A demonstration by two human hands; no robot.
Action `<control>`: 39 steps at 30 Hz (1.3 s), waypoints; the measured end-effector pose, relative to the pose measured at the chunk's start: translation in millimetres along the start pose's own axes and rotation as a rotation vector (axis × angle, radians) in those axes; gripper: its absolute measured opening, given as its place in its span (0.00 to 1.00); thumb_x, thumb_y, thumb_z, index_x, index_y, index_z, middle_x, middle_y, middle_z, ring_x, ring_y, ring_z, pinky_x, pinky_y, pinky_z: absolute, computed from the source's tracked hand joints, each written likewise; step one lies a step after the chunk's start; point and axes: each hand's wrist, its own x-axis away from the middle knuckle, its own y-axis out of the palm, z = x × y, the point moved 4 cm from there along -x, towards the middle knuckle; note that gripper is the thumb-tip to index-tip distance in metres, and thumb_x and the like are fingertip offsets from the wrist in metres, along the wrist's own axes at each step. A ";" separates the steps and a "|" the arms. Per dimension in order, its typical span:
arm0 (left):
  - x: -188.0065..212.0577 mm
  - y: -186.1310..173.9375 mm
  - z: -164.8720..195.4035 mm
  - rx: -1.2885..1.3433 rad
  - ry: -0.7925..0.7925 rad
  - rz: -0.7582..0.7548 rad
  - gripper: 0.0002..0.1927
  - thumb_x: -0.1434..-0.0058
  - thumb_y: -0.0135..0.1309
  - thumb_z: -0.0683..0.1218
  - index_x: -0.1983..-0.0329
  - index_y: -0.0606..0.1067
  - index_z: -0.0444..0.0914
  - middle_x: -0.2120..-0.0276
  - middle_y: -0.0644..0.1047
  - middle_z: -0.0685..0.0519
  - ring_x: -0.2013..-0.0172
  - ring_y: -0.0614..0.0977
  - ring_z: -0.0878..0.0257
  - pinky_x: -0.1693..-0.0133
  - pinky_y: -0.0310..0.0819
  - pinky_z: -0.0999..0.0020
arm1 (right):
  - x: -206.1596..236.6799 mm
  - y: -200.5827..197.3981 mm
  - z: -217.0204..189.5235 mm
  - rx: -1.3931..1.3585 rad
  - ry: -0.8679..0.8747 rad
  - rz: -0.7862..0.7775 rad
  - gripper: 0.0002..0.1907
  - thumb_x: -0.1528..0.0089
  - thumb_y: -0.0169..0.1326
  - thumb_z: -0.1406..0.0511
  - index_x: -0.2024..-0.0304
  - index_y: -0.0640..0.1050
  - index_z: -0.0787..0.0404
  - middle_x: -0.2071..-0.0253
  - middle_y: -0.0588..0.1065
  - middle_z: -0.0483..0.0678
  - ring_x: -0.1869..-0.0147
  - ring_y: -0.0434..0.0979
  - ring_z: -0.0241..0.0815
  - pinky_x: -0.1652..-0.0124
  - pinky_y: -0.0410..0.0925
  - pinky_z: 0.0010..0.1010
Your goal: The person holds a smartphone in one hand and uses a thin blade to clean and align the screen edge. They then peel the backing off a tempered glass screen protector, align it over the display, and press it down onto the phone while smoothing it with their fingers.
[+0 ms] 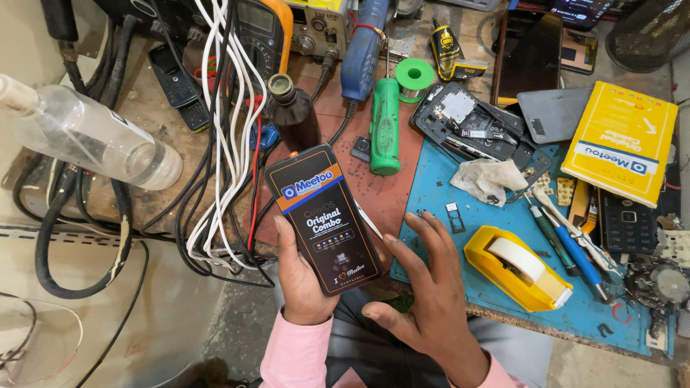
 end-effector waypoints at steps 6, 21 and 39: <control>0.4 -0.4 1.2 -0.010 0.011 0.017 0.33 0.25 0.35 0.65 0.33 0.67 0.36 0.44 0.77 0.48 0.47 0.80 0.57 0.45 0.76 0.59 | 0.2 0.5 -0.3 0.005 0.007 0.001 0.43 0.41 0.55 0.39 0.35 0.70 0.59 0.29 0.62 0.62 0.23 0.59 0.71 0.30 0.57 0.59; 0.3 0.0 -1.2 0.002 0.027 0.003 0.32 0.24 0.35 0.65 0.32 0.67 0.37 0.43 0.76 0.48 0.46 0.80 0.57 0.44 0.76 0.58 | 0.3 -1.2 0.6 0.002 -0.001 0.006 0.43 0.41 0.55 0.39 0.35 0.70 0.60 0.29 0.62 0.62 0.23 0.59 0.71 0.30 0.57 0.60; 0.0 1.1 -0.5 -0.006 0.017 0.021 0.33 0.25 0.35 0.65 0.32 0.66 0.37 0.43 0.76 0.48 0.45 0.79 0.57 0.43 0.74 0.58 | -0.4 -1.5 0.3 -0.004 -0.001 -0.004 0.43 0.42 0.57 0.40 0.35 0.70 0.60 0.29 0.62 0.62 0.23 0.58 0.71 0.30 0.56 0.59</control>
